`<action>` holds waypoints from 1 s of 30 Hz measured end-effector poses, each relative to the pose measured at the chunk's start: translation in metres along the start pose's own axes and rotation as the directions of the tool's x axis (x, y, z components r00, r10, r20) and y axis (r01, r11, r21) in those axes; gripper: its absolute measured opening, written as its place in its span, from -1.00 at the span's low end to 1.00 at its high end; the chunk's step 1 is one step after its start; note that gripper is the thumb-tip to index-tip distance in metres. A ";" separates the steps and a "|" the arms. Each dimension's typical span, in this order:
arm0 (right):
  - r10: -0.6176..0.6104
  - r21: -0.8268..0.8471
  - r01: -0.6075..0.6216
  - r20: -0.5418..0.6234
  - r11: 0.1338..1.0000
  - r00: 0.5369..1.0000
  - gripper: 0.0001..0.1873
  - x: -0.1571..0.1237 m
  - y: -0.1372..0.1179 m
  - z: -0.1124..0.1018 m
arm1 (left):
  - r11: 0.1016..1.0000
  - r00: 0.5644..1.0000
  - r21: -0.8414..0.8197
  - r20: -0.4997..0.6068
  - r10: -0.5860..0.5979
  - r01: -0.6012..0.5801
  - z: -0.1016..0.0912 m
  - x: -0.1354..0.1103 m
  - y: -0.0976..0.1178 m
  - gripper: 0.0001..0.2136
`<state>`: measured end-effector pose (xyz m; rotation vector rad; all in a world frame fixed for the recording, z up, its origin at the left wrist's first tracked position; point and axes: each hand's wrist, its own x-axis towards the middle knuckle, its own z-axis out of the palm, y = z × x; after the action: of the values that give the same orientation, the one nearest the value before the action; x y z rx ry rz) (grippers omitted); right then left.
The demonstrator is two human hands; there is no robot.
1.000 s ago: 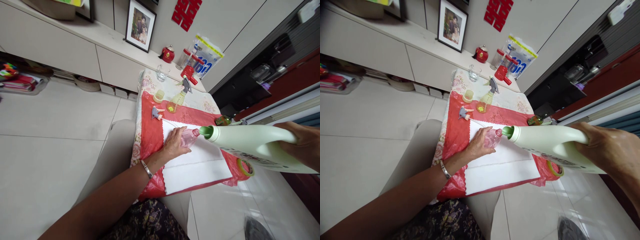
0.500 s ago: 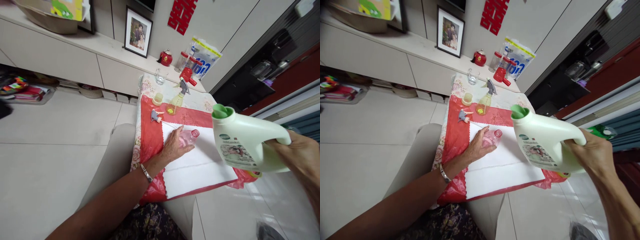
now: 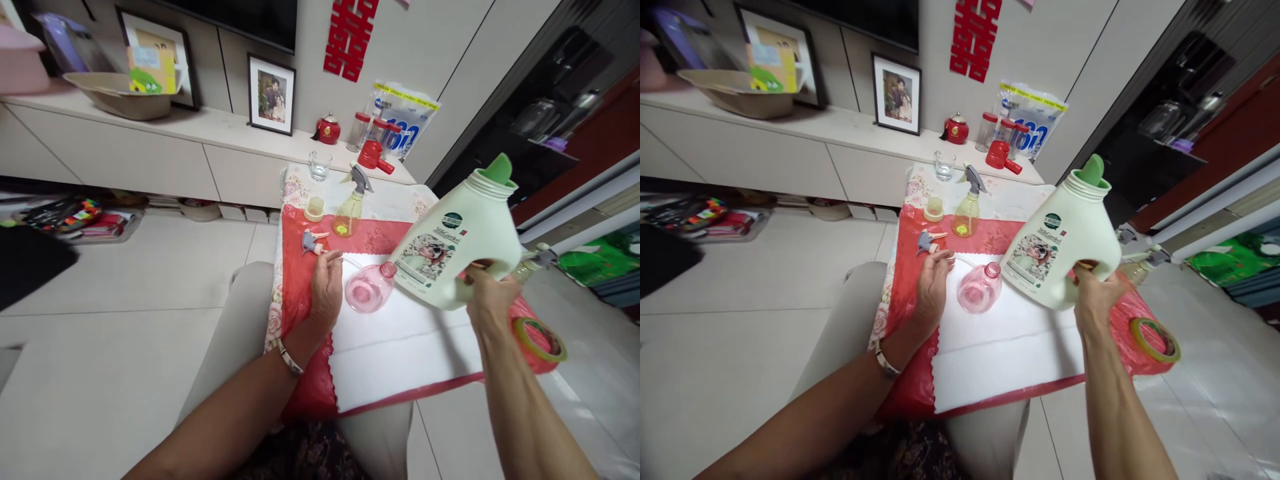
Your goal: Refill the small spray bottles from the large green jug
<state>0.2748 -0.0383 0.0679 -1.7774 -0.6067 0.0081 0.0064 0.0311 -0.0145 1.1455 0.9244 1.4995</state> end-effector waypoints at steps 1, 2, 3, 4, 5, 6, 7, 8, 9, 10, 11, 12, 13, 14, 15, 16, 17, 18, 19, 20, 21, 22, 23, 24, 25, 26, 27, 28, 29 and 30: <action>0.008 0.020 -0.008 -0.004 1.000 1.000 -0.68 -0.002 0.007 0.008 | 1.000 1.000 -0.006 0.000 -0.005 0.005 -0.001 0.001 -0.001 -0.76; 0.014 0.038 -0.013 -0.009 0.999 1.000 -0.67 -0.005 0.013 0.016 | 1.000 1.000 -0.008 -0.001 -0.008 0.008 -0.001 0.002 -0.002 -0.77; 0.018 0.052 -0.017 -0.016 0.998 1.000 -0.67 -0.007 0.019 0.022 | 1.000 1.000 -0.016 -0.004 -0.015 0.015 -0.001 0.003 -0.003 -0.78; 0.021 0.066 -0.019 -0.022 0.998 1.000 -0.67 -0.010 0.025 0.027 | 0.999 1.000 -0.024 -0.010 -0.023 0.023 -0.002 0.004 -0.004 -0.78; 0.022 0.078 -0.019 -0.027 0.997 0.999 -0.67 -0.012 0.029 0.031 | 0.999 0.999 -0.030 -0.019 -0.034 0.033 -0.002 0.006 -0.004 -0.78; 0.022 0.089 -0.019 -0.030 0.996 0.999 -0.67 -0.013 0.033 0.034 | 0.999 0.999 -0.032 -0.029 -0.045 0.044 -0.002 0.007 -0.005 -0.78; 0.020 0.099 -0.017 -0.030 0.995 0.999 -0.68 -0.014 0.036 0.036 | 0.998 0.998 -0.033 -0.040 -0.058 0.056 -0.002 0.008 -0.005 -0.77; 0.018 0.107 -0.015 -0.028 0.994 0.999 -0.68 -0.015 0.039 0.037 | 0.997 0.996 -0.032 -0.048 -0.074 0.073 -0.002 0.008 -0.005 -0.76; 0.016 0.113 -0.013 -0.022 0.993 1.000 -0.69 -0.015 0.040 0.036 | 0.995 0.994 -0.029 -0.054 -0.092 0.091 -0.002 0.009 -0.004 -0.75; 0.014 0.118 -0.012 -0.015 0.993 1.000 -0.71 -0.016 0.041 0.035 | 0.994 0.992 -0.023 -0.059 -0.110 0.109 -0.002 0.009 -0.003 -0.73; 0.011 0.121 -0.010 -0.008 0.993 1.000 -0.72 -0.015 0.041 0.034 | 0.992 0.990 -0.011 -0.060 -0.127 0.127 -0.002 0.009 -0.001 -0.71; 0.010 0.123 -0.010 0.001 0.992 1.000 -0.73 -0.015 0.040 0.032 | 0.990 0.988 0.008 -0.060 -0.141 0.142 -0.002 0.009 0.002 -0.69; 0.010 0.124 -0.011 0.009 0.992 1.000 -0.71 -0.015 0.040 0.030 | 0.987 0.987 0.037 -0.053 -0.152 0.154 -0.003 0.009 0.006 -0.68; 0.012 0.121 -0.014 0.021 0.993 1.000 -0.68 -0.015 0.039 0.026 | 0.985 0.987 0.075 -0.038 -0.155 0.158 -0.004 0.009 0.011 -0.67; 0.016 0.113 -0.020 0.038 0.993 0.999 -0.63 -0.016 0.038 0.023 | 0.981 0.988 0.121 -0.009 -0.151 0.151 -0.007 0.010 0.016 -0.67; 0.021 0.101 -0.028 0.063 0.994 0.998 -0.56 -0.017 0.036 0.018 | 0.976 0.989 0.173 0.035 -0.141 0.133 -0.010 0.013 0.021 -0.67; 0.028 0.086 -0.036 0.093 0.996 0.995 -0.50 -0.020 0.035 0.012 | 0.969 0.989 0.228 0.085 -0.121 0.099 -0.014 0.016 0.026 -0.68; 0.033 0.070 -0.042 0.125 0.997 0.992 -0.43 -0.023 0.033 0.005 | 0.956 0.986 0.288 0.138 -0.092 0.049 -0.020 0.021 0.030 -0.69; 0.037 0.057 -0.045 0.146 0.997 0.989 -0.34 -0.028 0.032 -0.002 | 0.936 0.980 0.351 0.192 -0.054 -0.017 -0.027 0.028 0.033 -0.71; 0.038 0.052 -0.047 0.155 0.998 0.987 -0.26 -0.034 0.031 -0.011 | 0.906 0.973 0.414 0.232 -0.006 -0.093 -0.034 0.035 0.035 -0.72; 0.039 0.057 -0.047 0.143 0.997 0.989 -0.18 -0.042 0.031 -0.020 | 0.859 0.960 0.480 0.275 0.045 -0.177 -0.041 0.044 0.035 -0.73; 0.043 0.072 -0.051 0.106 0.996 0.993 -0.08 -0.051 0.032 -0.030 | 0.798 0.945 0.543 0.315 0.094 -0.261 -0.049 0.053 0.035 -0.76; 0.052 0.109 -0.061 0.078 0.992 0.996 -0.02 -0.061 0.034 -0.040 | 0.731 0.929 0.601 0.347 0.127 -0.324 -0.055 0.062 0.033 -0.78; 0.069 0.137 -0.077 0.058 0.988 0.996 0.00 -0.071 0.035 -0.050 | 0.661 0.909 0.648 0.394 0.134 -0.378 -0.061 0.071 0.030 -0.78; 0.105 0.159 -0.111 0.046 0.981 0.993 -0.02 -0.081 0.038 -0.060 | 0.602 0.888 0.678 0.442 0.125 -0.422 -0.066 0.078 0.027 -0.76; 0.143 0.159 -0.149 0.047 0.976 0.989 -0.05 -0.092 0.040 -0.070 | 0.573 0.872 0.686 0.476 0.112 -0.448 -0.069 0.085 0.024 -0.72; 0.182 0.125 -0.188 0.057 0.974 0.982 -0.09 -0.101 0.042 -0.079 | 0.552 0.856 0.689 0.508 0.095 -0.470 -0.070 0.090 0.020 -0.69; 0.206 0.070 -0.211 0.075 0.975 0.976 -0.11 -0.110 0.044 -0.088 | 0.541 0.843 0.688 0.533 0.077 -0.484 -0.070 0.094 0.018 -0.66; 0.227 0.017 -0.230 0.087 0.973 0.970 -0.12 -0.119 0.045 -0.095 | 0.534 0.832 0.686 0.552 0.060 -0.494 -0.070 0.096 0.015 -0.66; 0.253 -0.039 -0.250 0.106 0.967 0.962 -0.13 -0.127 0.046 -0.101 | 0.525 0.823 0.688 0.567 0.043 -0.502 -0.068 0.098 0.013 -0.68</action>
<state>0.2151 -0.1884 0.0184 -1.8772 -0.4563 0.2765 -0.0686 0.1236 0.0004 2.3593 1.1307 0.8575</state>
